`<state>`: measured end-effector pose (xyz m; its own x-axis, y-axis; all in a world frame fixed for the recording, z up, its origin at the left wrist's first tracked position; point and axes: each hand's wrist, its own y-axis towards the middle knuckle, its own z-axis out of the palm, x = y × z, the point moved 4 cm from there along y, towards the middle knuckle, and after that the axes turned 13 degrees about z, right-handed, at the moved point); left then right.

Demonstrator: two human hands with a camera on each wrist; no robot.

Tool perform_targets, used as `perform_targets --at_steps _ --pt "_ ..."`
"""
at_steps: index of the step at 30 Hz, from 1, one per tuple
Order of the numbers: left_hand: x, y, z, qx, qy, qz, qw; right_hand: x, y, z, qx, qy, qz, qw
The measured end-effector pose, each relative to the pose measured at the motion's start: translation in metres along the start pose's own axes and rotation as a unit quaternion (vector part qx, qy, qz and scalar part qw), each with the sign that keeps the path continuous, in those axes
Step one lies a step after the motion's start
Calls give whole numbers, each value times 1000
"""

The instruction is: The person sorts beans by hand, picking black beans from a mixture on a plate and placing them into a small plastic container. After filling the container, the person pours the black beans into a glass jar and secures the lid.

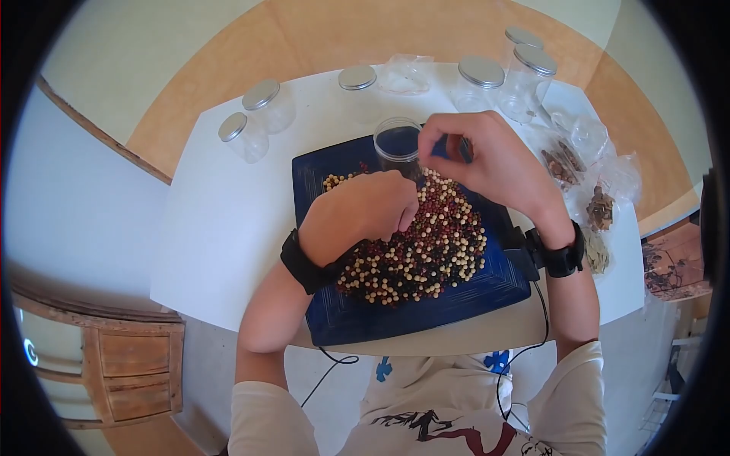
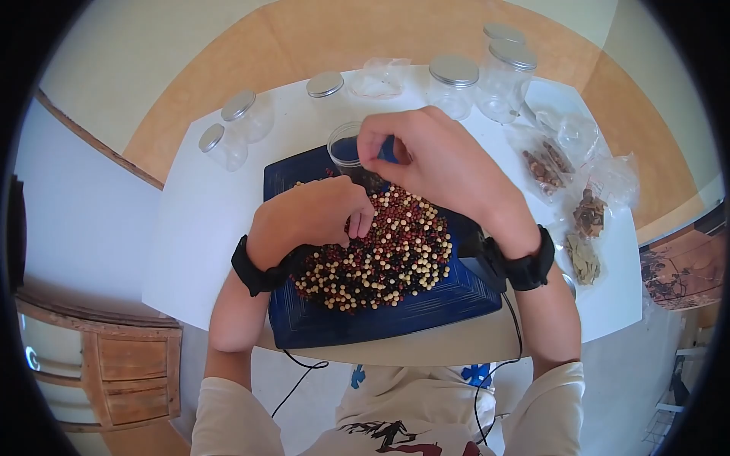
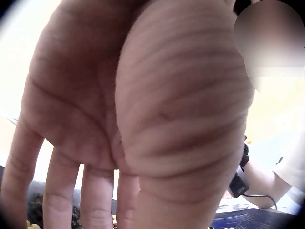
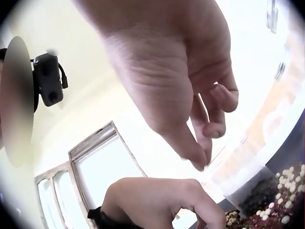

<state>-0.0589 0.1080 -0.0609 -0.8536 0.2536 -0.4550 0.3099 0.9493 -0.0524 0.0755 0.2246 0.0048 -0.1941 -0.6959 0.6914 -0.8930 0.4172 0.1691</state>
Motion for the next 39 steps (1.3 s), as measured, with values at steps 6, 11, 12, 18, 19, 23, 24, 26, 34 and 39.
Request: perform_targets --at_steps 6,11,12,18,19,23,24,26,34,39 --pt "3 0 4 25 3 6 1000 -6 4 10 -128 -25 -24 991" --pt "-5 -3 -2 7 10 -18 1000 -3 3 2 -80 -28 57 995" --pt "-7 -2 -4 7 10 -18 1000 -1 2 -3 -80 -28 57 995" --pt "-3 -1 -6 30 25 1 999 -31 -5 0 119 -76 21 990" --pt "-5 -1 -9 37 26 -14 999 -39 -7 6 178 -87 65 978" --pt "2 2 -6 49 29 -72 996 -47 -10 20 230 -110 111 960" --pt "1 1 -6 49 29 -72 996 -46 -9 22 233 -120 125 957" --pt "-2 0 -5 43 18 -55 997 -43 -12 26 236 -133 121 955" --pt "-7 0 -6 47 17 -54 997 -46 -11 31 236 -145 111 954" --pt "-4 5 -7 68 13 -57 996 -48 -9 29 253 -151 96 951"
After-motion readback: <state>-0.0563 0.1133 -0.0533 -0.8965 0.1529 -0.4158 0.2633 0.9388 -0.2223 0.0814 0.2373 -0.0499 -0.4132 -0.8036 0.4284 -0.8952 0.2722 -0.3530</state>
